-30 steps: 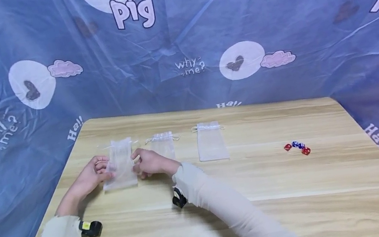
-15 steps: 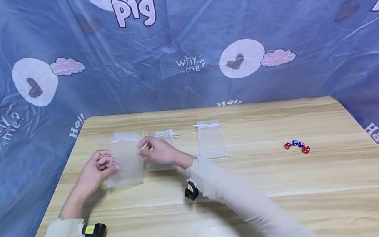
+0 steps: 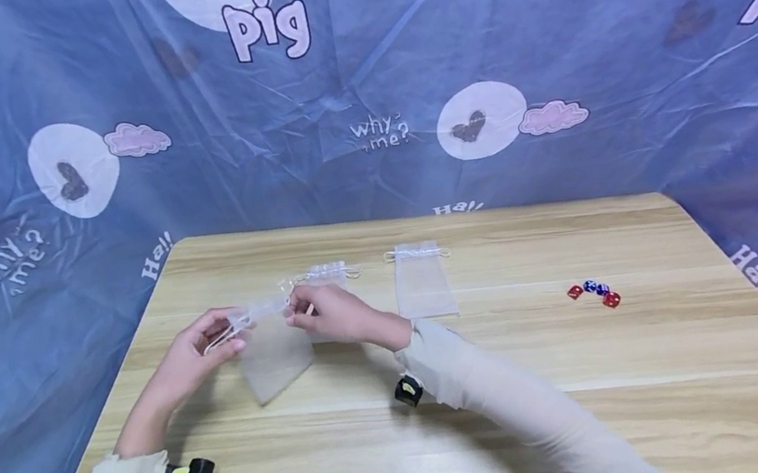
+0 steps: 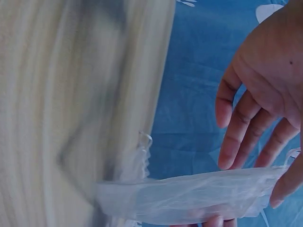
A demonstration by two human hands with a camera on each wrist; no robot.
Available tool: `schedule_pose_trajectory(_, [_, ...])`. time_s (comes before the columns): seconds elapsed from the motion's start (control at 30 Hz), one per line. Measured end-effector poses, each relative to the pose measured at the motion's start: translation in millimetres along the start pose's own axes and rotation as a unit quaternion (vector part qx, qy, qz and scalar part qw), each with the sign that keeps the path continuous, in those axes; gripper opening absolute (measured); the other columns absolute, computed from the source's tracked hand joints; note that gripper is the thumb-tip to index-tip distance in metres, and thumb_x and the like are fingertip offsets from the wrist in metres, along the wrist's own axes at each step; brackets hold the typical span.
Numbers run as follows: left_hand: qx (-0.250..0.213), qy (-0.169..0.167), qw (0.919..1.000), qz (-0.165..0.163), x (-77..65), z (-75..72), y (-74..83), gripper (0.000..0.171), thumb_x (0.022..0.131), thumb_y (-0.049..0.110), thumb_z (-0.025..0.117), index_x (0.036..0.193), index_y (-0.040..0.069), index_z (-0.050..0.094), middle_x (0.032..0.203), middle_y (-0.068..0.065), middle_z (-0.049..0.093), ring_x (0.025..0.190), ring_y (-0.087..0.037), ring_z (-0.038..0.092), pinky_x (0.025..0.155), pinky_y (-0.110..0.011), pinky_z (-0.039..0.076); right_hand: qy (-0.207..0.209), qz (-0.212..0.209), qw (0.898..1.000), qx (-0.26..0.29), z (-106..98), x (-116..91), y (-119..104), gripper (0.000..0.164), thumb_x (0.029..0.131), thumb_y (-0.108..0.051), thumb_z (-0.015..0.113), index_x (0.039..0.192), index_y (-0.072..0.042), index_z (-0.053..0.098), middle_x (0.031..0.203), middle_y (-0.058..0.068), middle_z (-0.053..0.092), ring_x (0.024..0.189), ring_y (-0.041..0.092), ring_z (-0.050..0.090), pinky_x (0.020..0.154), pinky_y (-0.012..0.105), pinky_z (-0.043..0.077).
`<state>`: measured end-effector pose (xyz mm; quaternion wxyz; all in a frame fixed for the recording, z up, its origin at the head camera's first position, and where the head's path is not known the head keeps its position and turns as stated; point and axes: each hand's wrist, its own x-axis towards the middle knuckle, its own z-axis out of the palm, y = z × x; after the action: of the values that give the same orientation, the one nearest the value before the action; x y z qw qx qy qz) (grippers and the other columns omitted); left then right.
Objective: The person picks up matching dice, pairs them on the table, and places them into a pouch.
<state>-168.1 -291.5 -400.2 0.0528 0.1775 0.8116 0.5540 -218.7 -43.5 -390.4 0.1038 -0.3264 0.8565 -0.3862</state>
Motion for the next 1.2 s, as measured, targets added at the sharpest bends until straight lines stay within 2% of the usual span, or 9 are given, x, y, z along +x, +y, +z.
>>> schedule_pose_trajectory(0.13, [0.012, -0.007, 0.9995, 0.029, -1.2, 3.1, 4.1, 0.035, 0.092, 0.003, 0.060, 0.127, -0.003, 0.055, 0.112, 0.024, 0.060, 0.097, 0.004, 0.059, 0.081, -0.012, 0.050, -0.003, -0.004, 0.998, -0.057, -2, -9, 1, 0.012, 0.095, -0.022, 0.061, 0.099, -0.011, 0.064, 0.096, 0.001, 0.072, 0.081, 0.009, 0.063, 0.071, 0.018, 0.048])
schedule_pose_trajectory(0.3, [0.014, -0.017, 0.9983, 0.053, -1.7, 6.4, 6.2, 0.034, 0.089, -0.002, 0.062, 0.122, -0.007, 0.058, 0.111, 0.025, 0.062, 0.094, 0.004, 0.059, 0.080, -0.012, 0.050, -0.009, -0.012, 0.997, -0.080, -3, -15, 2, 0.013, 0.095, -0.022, 0.061, 0.100, -0.011, 0.065, 0.099, 0.002, 0.072, 0.089, 0.011, 0.066, 0.078, 0.021, 0.051])
schedule_pose_trajectory(0.4, [0.003, -0.028, 0.9980, 0.057, -0.7, 8.9, 6.5, 0.038, 0.086, -0.003, 0.066, 0.122, -0.007, 0.057, 0.110, 0.024, 0.063, 0.091, 0.002, 0.060, 0.077, -0.014, 0.051, -0.016, -0.021, 0.996, -0.089, -3, -18, 1, 0.012, 0.095, -0.021, 0.061, 0.098, -0.011, 0.065, 0.100, 0.002, 0.072, 0.093, 0.013, 0.067, 0.080, 0.022, 0.052])
schedule_pose_trajectory(0.57, [-0.020, -0.056, 0.9967, 0.055, 2.9, 13.9, 5.7, 0.052, 0.081, -0.007, 0.069, 0.128, -0.012, 0.047, 0.109, 0.021, 0.064, 0.087, 0.000, 0.062, 0.073, -0.017, 0.052, -0.028, -0.034, 0.995, -0.093, -2, -21, 2, 0.010, 0.095, -0.019, 0.060, 0.097, -0.011, 0.066, 0.100, 0.002, 0.071, 0.095, 0.013, 0.067, 0.084, 0.020, 0.052])
schedule_pose_trajectory(0.67, [-0.007, -0.071, 0.9966, 0.041, 5.3, 17.5, 5.9, 0.059, 0.079, -0.004, 0.072, 0.131, -0.009, 0.046, 0.108, 0.020, 0.062, 0.087, -0.001, 0.060, 0.072, -0.020, 0.051, -0.028, -0.040, 0.996, -0.081, -1, -22, 4, 0.011, 0.095, -0.017, 0.060, 0.100, -0.010, 0.067, 0.100, 0.003, 0.070, 0.095, 0.013, 0.066, 0.086, 0.021, 0.052])
schedule_pose_trajectory(0.87, [0.049, -0.100, 0.9934, 0.030, 9.5, 26.0, 6.2, 0.072, 0.074, 0.010, 0.080, 0.137, 0.006, 0.048, 0.118, 0.010, 0.057, 0.096, -0.007, 0.052, 0.081, -0.033, 0.045, -0.032, -0.051, 0.996, -0.061, -1, -26, 6, 0.017, 0.094, -0.016, 0.060, 0.107, -0.008, 0.068, 0.106, 0.006, 0.069, 0.097, 0.016, 0.066, 0.089, 0.025, 0.053])
schedule_pose_trajectory(1.03, [0.027, -0.134, 0.9900, 0.033, 12.7, 34.8, 8.1, 0.079, 0.071, 0.017, 0.083, 0.140, 0.010, 0.046, 0.136, -0.011, 0.048, 0.114, 0.000, 0.047, 0.100, -0.051, 0.037, -0.026, -0.069, 0.996, -0.049, 0, -30, 7, 0.019, 0.094, -0.016, 0.061, 0.109, -0.007, 0.070, 0.109, 0.006, 0.070, 0.101, 0.017, 0.065, 0.090, 0.022, 0.050])
schedule_pose_trajectory(1.13, [0.013, -0.138, 0.9895, 0.041, 13.4, 39.3, 9.8, 0.079, 0.070, 0.015, 0.084, 0.139, 0.009, 0.047, 0.141, -0.017, 0.041, 0.120, 0.006, 0.040, 0.103, -0.064, 0.030, -0.023, -0.064, 0.996, -0.056, 1, -31, 8, 0.020, 0.094, -0.018, 0.061, 0.108, -0.007, 0.071, 0.107, 0.005, 0.070, 0.100, 0.017, 0.064, 0.090, 0.023, 0.050])
schedule_pose_trajectory(1.2, [0.012, -0.137, 0.9892, 0.049, 13.6, 41.4, 10.7, 0.077, 0.070, 0.013, 0.083, 0.138, 0.008, 0.047, 0.142, -0.018, 0.039, 0.122, 0.008, 0.036, 0.104, -0.067, 0.028, -0.023, -0.051, 0.996, -0.063, 0, -31, 7, 0.023, 0.094, -0.020, 0.061, 0.110, -0.007, 0.070, 0.107, 0.005, 0.070, 0.100, 0.017, 0.065, 0.090, 0.025, 0.051])
